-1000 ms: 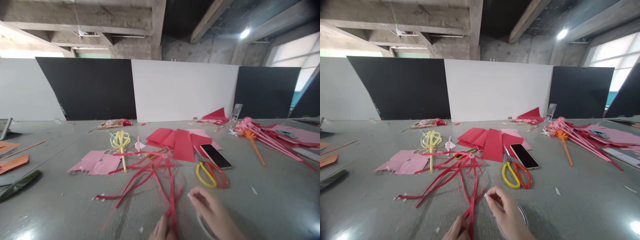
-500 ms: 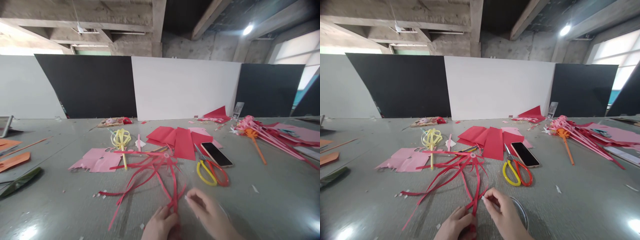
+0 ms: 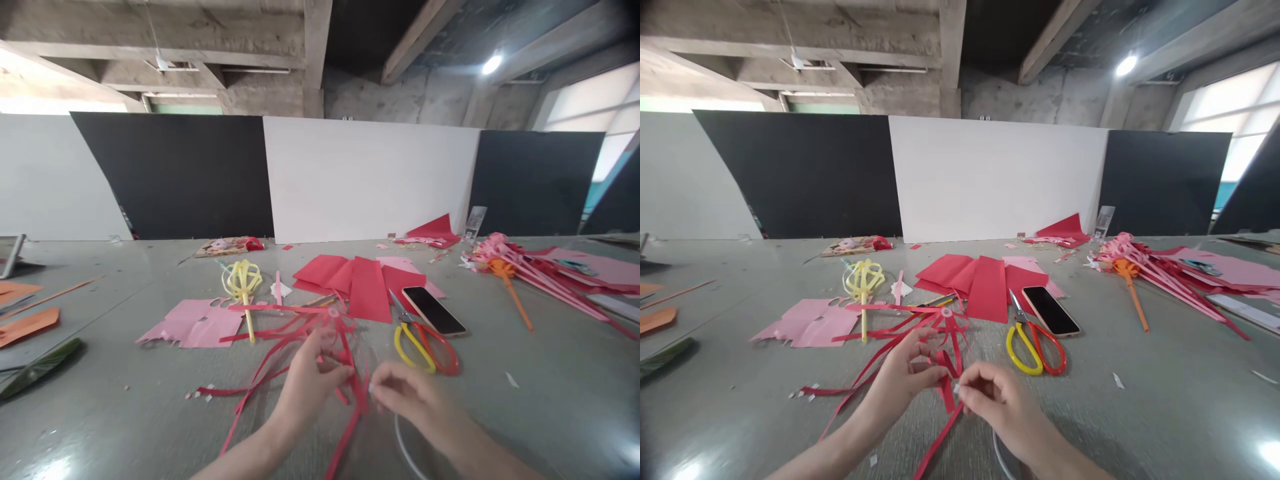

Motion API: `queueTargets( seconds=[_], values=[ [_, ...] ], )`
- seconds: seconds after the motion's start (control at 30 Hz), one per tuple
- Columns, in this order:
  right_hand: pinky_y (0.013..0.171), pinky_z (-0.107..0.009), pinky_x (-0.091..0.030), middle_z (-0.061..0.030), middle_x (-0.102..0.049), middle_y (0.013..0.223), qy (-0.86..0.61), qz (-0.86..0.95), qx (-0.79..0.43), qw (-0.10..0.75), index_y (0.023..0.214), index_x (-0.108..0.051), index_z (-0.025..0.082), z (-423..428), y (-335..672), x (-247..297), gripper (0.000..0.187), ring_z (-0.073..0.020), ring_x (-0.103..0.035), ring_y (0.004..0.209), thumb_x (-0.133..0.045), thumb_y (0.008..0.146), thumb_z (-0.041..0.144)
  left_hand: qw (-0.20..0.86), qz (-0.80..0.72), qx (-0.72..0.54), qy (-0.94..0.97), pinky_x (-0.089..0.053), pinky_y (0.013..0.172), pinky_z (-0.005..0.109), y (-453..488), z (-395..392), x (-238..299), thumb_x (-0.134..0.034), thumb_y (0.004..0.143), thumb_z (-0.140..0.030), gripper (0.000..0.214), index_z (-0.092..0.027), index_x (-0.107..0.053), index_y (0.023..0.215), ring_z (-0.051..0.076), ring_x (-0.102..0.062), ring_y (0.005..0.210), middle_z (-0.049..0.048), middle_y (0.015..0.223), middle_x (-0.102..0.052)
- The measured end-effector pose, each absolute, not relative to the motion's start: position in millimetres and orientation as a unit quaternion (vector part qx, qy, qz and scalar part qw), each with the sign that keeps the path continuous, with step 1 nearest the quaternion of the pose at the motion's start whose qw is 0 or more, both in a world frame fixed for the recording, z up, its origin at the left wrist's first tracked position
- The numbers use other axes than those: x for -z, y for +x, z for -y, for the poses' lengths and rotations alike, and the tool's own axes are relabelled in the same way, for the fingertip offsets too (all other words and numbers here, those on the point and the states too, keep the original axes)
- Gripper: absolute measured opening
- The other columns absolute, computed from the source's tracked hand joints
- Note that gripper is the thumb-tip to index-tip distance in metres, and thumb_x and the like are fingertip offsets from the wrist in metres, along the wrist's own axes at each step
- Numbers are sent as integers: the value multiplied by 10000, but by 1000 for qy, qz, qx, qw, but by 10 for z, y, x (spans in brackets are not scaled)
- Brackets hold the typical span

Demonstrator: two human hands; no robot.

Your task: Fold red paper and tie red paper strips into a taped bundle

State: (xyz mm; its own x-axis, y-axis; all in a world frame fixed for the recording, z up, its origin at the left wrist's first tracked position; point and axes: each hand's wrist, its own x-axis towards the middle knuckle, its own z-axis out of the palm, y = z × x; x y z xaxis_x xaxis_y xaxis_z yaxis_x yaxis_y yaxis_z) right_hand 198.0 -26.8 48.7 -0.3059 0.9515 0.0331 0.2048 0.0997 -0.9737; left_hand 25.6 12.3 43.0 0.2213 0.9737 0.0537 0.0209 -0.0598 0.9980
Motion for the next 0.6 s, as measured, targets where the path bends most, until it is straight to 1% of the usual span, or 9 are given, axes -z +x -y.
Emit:
queueTargets(
  seconds=[0.13, 0.23, 0.3, 0.37, 0.43, 0.53, 0.6],
  values=[
    [562, -185, -363, 26, -556, 671, -484, 635, -522, 301, 751, -592, 185, 207, 1945, -614, 73, -108, -514, 659, -573, 746, 256, 466, -446, -436, 627, -400, 491, 213, 202, -187, -401, -599, 629, -127, 392, -208, -436, 976, 120, -570, 543, -49, 699, -527],
    [577, -189, -382, 11, -601, 697, -498, 649, -509, 266, 746, -618, 176, 160, 1887, -591, 57, -118, -545, 684, -598, 715, 219, 456, -458, -424, 635, -401, 492, 217, 183, -190, -390, -598, 629, -126, 375, -200, -431, 957, 130, -579, 547, -46, 682, -544],
    [582, -195, -399, 5, -618, 688, -501, 662, -495, 257, 738, -632, 169, 129, 1848, -560, 59, -122, -560, 672, -598, 713, 210, 463, -458, -424, 629, -418, 518, 230, 183, -184, -402, -600, 628, -128, 361, -195, -427, 938, 138, -581, 566, -40, 674, -553],
    [577, -197, -415, 3, -629, 668, -497, 663, -489, 272, 736, -639, 165, 99, 1825, -527, 76, -122, -571, 649, -589, 725, 221, 480, -447, -432, 619, -436, 558, 248, 193, -172, -437, -595, 646, -143, 344, -195, -419, 938, 144, -581, 599, -30, 681, -568],
    [589, -197, -431, 3, -639, 665, -485, 658, -487, 309, 730, -638, 163, 73, 1820, -492, 111, -121, -582, 647, -568, 752, 246, 517, -424, -433, 604, -449, 589, 268, 208, -150, -494, -574, 683, -178, 286, -193, -429, 929, 149, -576, 627, -18, 695, -577],
    [602, -195, -444, 4, -643, 662, -462, 658, -480, 351, 717, -633, 163, 56, 1832, -446, 147, -120, -589, 650, -542, 779, 262, 596, -389, -388, 585, -461, 622, 302, 234, -99, -576, -538, 722, -229, 143, -157, -505, 841, 159, -568, 646, 16, 713, -579],
    [601, -198, -446, 2, -641, 662, -457, 664, -472, 357, 727, -636, 161, 59, 1839, -427, 139, -122, -588, 645, -547, 776, 257, 625, -382, -358, 579, -458, 662, 320, 245, -71, -596, -540, 717, -235, 127, -126, -558, 780, 165, -565, 658, 42, 719, -589]
  ],
)
